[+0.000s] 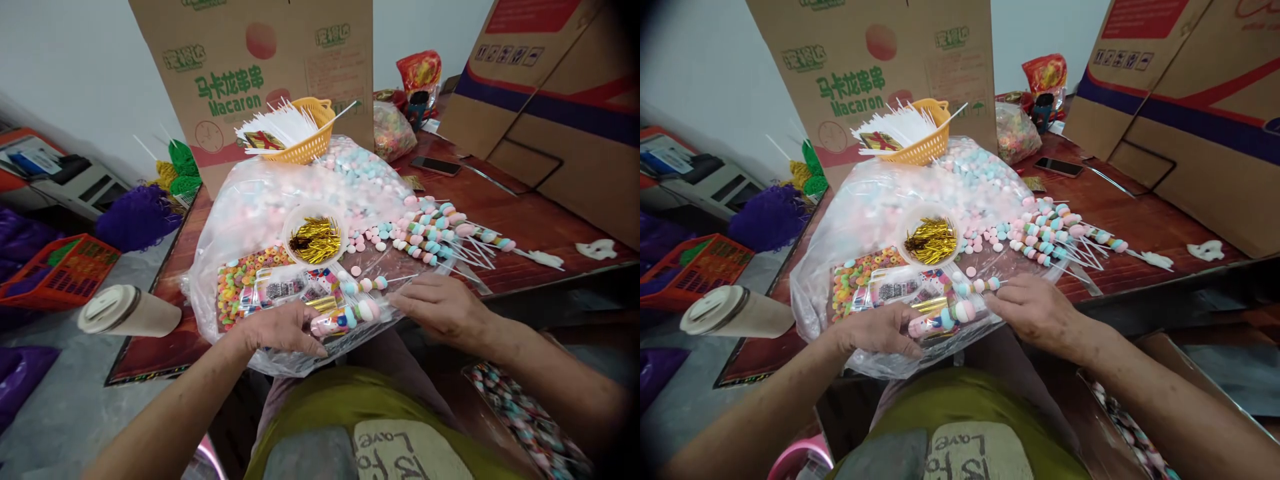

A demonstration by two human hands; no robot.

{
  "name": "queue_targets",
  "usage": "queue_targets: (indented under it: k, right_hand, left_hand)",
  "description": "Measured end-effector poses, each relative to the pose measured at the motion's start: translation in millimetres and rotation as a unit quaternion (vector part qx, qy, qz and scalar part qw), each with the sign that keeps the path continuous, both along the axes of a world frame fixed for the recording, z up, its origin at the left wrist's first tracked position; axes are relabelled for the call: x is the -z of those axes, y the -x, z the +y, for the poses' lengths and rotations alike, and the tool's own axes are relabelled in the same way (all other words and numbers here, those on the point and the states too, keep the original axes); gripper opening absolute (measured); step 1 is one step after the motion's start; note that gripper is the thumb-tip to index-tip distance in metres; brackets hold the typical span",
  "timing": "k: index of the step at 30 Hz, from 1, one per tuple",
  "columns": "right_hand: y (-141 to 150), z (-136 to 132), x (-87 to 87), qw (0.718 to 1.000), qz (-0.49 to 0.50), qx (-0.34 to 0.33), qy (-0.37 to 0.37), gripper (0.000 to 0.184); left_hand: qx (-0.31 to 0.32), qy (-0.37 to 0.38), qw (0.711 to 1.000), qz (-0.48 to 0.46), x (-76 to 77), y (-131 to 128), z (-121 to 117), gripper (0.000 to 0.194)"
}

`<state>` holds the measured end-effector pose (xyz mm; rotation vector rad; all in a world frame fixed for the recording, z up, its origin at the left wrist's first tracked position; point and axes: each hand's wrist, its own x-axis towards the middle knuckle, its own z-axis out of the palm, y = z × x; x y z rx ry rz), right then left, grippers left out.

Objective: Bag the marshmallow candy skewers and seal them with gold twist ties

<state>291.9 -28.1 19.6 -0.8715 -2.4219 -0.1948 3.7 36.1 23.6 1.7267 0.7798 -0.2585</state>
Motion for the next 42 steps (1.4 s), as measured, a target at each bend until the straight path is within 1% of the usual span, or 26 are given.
queue_targets:
  k: [2,3,5,7,9,11,13,15,17,20,22,23,24,25,27,28,29,30,31,32,34,36,37,39,41,42]
  right_hand:
    - [-4.5,-4.3,-10.4,0.995,-0.043,0.000,-0.090,0.023]
    - [-6.7,-7.0,-15.5,0.991,-0.056,0.001,-0.118,0.024]
    - [-10.1,-12.4,-23.7,0.988,-0.063,0.004,-0.140,0.025]
    - [-11.2,-16.6,-28.0,0.990,-0.063,0.011,-0.126,0.025]
    - [-9.5,-18.7,-28.3,0.993,-0.065,0.015,-0.097,0.025]
    - [-6.4,-18.9,-26.1,0.995,-0.071,0.011,-0.075,0.025]
    - [-3.9,-18.5,-23.3,0.996,-0.066,0.002,-0.062,0.025]
    - [-3.5,-18.6,-21.4,0.997,-0.058,-0.005,-0.048,0.024]
    - [-4.0,-20.1,-20.6,0.998,-0.060,-0.010,-0.027,0.024]
    - [-2.0,-24.7,-20.0,0.996,-0.084,-0.017,0.006,0.025]
    - [2.3,-28.1,-19.2,0.995,-0.101,0.009,0.027,0.026]
    - [4.9,-29.5,-18.6,0.993,-0.104,0.036,0.047,0.025]
    - [7.3,-30.5,-17.7,0.990,-0.100,0.067,0.076,0.025]
    - [9.2,-31.0,-16.7,0.985,-0.090,0.098,0.111,0.024]
    - [10.9,-30.6,-14.4,0.972,-0.049,0.134,0.188,0.022]
    - [10.6,-29.8,-13.5,0.965,-0.023,0.139,0.222,0.022]
    - [9.8,-28.7,-13.0,0.958,0.003,0.138,0.252,0.023]
    - [8.6,-27.6,-13.2,0.950,0.024,0.131,0.281,0.024]
    - [7.5,-26.4,-14.2,0.943,0.038,0.119,0.310,0.025]
    - [6.7,-25.5,-16.0,0.935,0.042,0.102,0.338,0.027]
    - [7.2,-24.7,-21.4,0.924,0.019,0.066,0.375,0.027]
    - [11.3,-25.1,-26.7,0.930,-0.038,0.062,0.362,0.022]
    - [14.1,-25.5,-28.5,0.936,-0.073,0.078,0.335,0.019]
    - [18.8,-26.0,-29.2,0.948,-0.131,0.131,0.258,0.017]
    - [19.5,-25.6,-26.8,0.958,-0.154,0.159,0.183,0.020]
    - [18.1,-25.1,-25.0,0.965,-0.151,0.157,0.148,0.021]
  left_hand:
    - [0.016,0.068,0.998,0.012,-1.6,-0.5,3.3,0.034]
    - [0.029,0.080,0.996,0.023,-3.7,-1.4,4.7,0.035]
    - [0.065,0.080,0.994,0.039,-8.8,-4.2,6.4,0.034]
    - [0.093,0.081,0.992,0.039,-13.2,-8.0,6.3,0.032]
    - [0.088,0.098,0.991,0.009,-15.2,-12.2,4.3,0.031]
    - [0.054,0.126,0.990,-0.028,-14.7,-16.6,1.0,0.033]
    - [0.016,0.153,0.987,-0.040,-13.2,-21.0,-2.7,0.036]
    - [-0.005,0.143,0.989,-0.035,-12.4,-25.1,-5.6,0.036]
    - [-0.004,0.077,0.996,-0.032,-12.7,-29.2,-7.1,0.033]
    - [0.029,-0.033,0.999,-0.019,-13.0,-35.5,-7.9,0.030]
    - [0.041,-0.088,0.995,0.005,-11.3,-39.7,-9.2,0.029]
    - [0.035,-0.134,0.990,0.024,-9.8,-41.6,-10.5,0.028]
    - [0.021,-0.198,0.979,0.048,-8.1,-43.2,-12.2,0.029]
    - [0.002,-0.277,0.958,0.073,-6.4,-44.4,-14.5,0.030]
    - [-0.029,-0.439,0.892,0.106,-3.4,-45.6,-20.0,0.031]
    - [-0.034,-0.500,0.858,0.113,-2.4,-45.8,-22.9,0.029]
    - [-0.031,-0.542,0.832,0.113,-1.7,-46.0,-25.6,0.026]
    - [-0.022,-0.566,0.817,0.111,-1.2,-46.5,-27.9,0.021]
    - [-0.014,-0.578,0.808,0.110,-0.9,-47.4,-29.5,0.018]
    - [-0.006,-0.581,0.807,0.110,-0.5,-48.9,-30.4,0.016]
    - [0.007,-0.560,0.821,0.109,0.6,-53.5,-30.1,0.017]
    - [0.021,-0.511,0.853,0.108,1.8,-59.0,-27.5,0.022]
    - [0.025,-0.480,0.870,0.110,1.9,-61.1,-25.7,0.025]
    - [0.020,-0.418,0.902,0.109,0.3,-62.4,-21.5,0.030]
    - [0.002,-0.352,0.931,0.091,-4.8,-58.7,-16.8,0.037]
    - [0.001,-0.314,0.947,0.072,-8.6,-55.2,-14.3,0.041]
